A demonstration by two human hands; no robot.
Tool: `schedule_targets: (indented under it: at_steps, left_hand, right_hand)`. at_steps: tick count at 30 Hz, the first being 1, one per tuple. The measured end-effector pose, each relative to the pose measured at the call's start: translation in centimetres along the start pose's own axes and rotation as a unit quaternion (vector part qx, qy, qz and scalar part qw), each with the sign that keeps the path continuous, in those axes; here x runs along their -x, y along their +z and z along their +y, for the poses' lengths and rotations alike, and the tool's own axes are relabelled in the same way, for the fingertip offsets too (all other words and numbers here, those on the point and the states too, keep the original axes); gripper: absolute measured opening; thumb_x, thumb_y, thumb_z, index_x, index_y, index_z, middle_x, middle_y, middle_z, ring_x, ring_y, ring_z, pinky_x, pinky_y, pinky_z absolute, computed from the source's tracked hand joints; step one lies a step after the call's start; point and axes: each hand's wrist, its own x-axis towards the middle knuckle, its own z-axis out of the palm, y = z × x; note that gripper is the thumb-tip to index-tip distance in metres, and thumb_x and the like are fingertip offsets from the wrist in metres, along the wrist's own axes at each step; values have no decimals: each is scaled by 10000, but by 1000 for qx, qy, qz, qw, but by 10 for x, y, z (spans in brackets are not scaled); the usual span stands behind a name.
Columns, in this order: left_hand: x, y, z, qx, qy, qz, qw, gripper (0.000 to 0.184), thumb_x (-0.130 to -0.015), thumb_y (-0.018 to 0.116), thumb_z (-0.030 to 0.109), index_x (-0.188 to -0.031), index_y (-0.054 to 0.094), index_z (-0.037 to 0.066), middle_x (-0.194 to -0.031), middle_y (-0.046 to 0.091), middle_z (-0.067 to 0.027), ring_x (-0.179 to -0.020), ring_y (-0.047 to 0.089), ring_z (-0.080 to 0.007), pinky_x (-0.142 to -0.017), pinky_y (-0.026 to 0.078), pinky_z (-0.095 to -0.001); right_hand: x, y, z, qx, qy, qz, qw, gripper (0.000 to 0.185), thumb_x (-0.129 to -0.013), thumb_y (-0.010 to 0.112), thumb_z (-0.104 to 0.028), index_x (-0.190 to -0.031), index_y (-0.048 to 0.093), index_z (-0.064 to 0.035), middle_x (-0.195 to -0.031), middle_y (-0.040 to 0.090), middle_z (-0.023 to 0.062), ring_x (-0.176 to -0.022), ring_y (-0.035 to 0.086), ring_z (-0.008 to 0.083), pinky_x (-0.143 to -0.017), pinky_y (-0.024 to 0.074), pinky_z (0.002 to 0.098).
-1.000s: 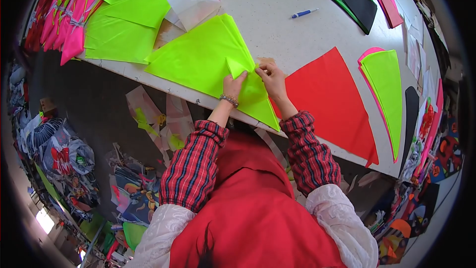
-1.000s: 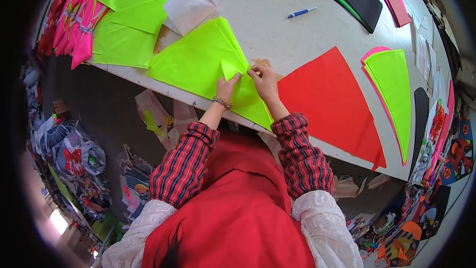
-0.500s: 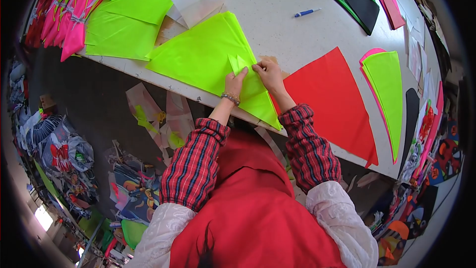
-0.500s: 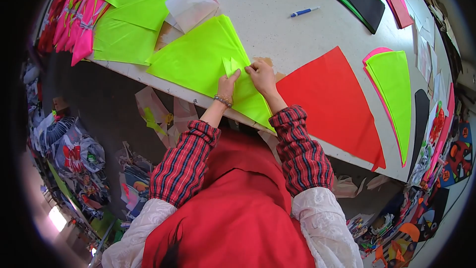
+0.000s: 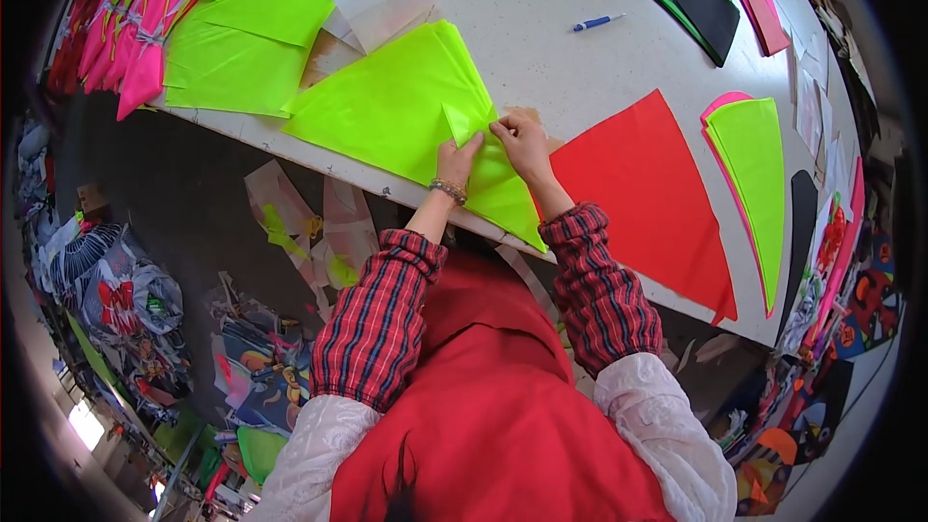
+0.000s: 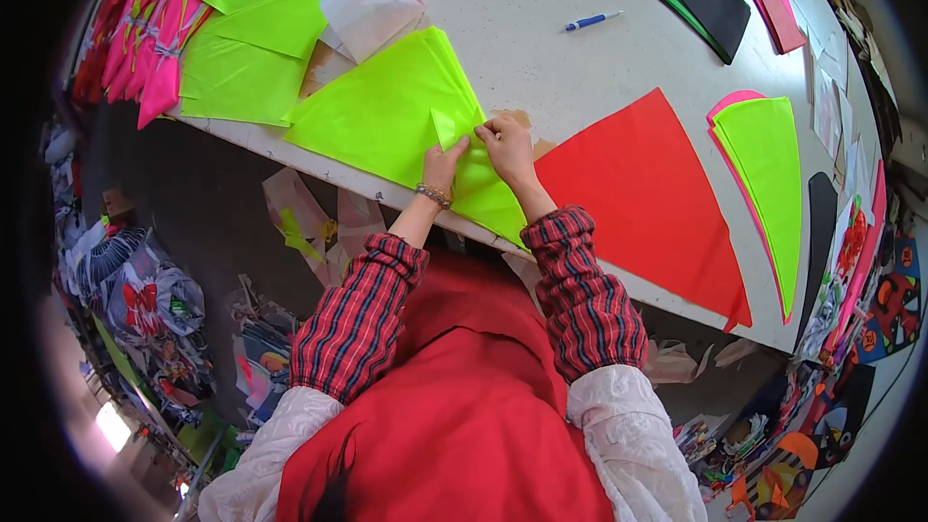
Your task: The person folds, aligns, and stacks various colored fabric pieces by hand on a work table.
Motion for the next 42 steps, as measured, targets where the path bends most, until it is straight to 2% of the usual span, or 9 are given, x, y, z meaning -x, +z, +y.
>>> schedule_targets:
  at_steps: [2, 6, 11, 16, 21, 26, 31, 37, 42]
  left_hand:
    - [-1, 0, 2, 20, -7, -2, 1000, 260, -776, 701, 197, -874, 641, -36, -732, 646, -75, -583, 584, -116, -504, 473, -205]
    - [-2, 3, 1, -49, 7, 7, 999, 247, -781, 695, 191, -866, 641, -34, -734, 647, -74, -582, 584, -116, -502, 474, -202]
    - [-4, 3, -6, -81, 62, 3, 995, 234, -789, 684, 181, -871, 640, -34, -735, 646, -76, -576, 583, -118, -496, 472, -201]
    - [-3, 0, -4, -20, 24, 1, 1000, 224, -794, 674, 168, -880, 637, -35, -739, 646, -79, -571, 582, -121, -497, 472, -203]
    - [-3, 1, -4, -22, 3, 14, 1000, 252, -792, 665, 184, -892, 644, -46, -735, 649, -87, -573, 577, -131, -504, 470, -218]
    - [-2, 3, -3, -18, 30, 13, 999, 252, -794, 661, 185, -885, 643, -49, -734, 649, -92, -570, 577, -133, -505, 471, -223]
    - [-2, 2, -3, -21, 20, 20, 999, 256, -791, 667, 195, -872, 644, -47, -732, 649, -93, -570, 578, -134, -509, 474, -224]
    - [-7, 2, -7, -77, 23, 13, 997, 239, -798, 668, 167, -910, 633, -41, -759, 649, -82, -584, 588, -122, -493, 471, -208]
    - [-1, 3, -1, -47, 38, 18, 998, 235, -793, 670, 162, -904, 635, -42, -756, 649, -84, -586, 589, -121, -489, 467, -209]
  right_hand:
    - [0, -6, -9, -1, -37, 22, 999, 184, -835, 585, -165, -823, 651, 7, -619, 565, 57, -540, 506, 140, -491, 394, 267]
    - [6, -31, -39, -217, 218, -72, 949, 162, -830, 577, -145, -826, 655, -3, -619, 574, 62, -535, 508, 163, -495, 397, 282]
    - [-4, -4, -14, -1, 82, -59, 995, 162, -841, 592, -141, -840, 642, 13, -577, 512, 17, -501, 437, 103, -464, 352, 223]
    - [0, 0, 0, -35, -44, 26, 998, 160, -837, 596, -140, -847, 637, 15, -588, 518, 16, -507, 441, 99, -460, 348, 215]
    - [12, -37, -49, -213, 234, -57, 947, 154, -836, 593, -132, -836, 635, 16, -617, 531, 18, -528, 447, 99, -475, 352, 208]
    - [0, -9, -10, -34, 107, -56, 992, 163, -835, 597, -140, -861, 642, 15, -622, 533, 17, -533, 450, 95, -474, 353, 208]
    - [9, -9, -3, -30, -1, 39, 999, 168, -835, 604, -151, -852, 646, 12, -607, 525, 13, -528, 447, 91, -470, 353, 208]
    - [12, -26, -36, -222, 198, -10, 955, 161, -831, 602, -140, -828, 641, 17, -650, 545, 29, -548, 455, 95, -483, 364, 214]
    - [-1, -3, -12, -13, 127, -63, 990, 156, -831, 595, -127, -821, 640, 22, -669, 559, 35, -564, 460, 102, -495, 365, 214]
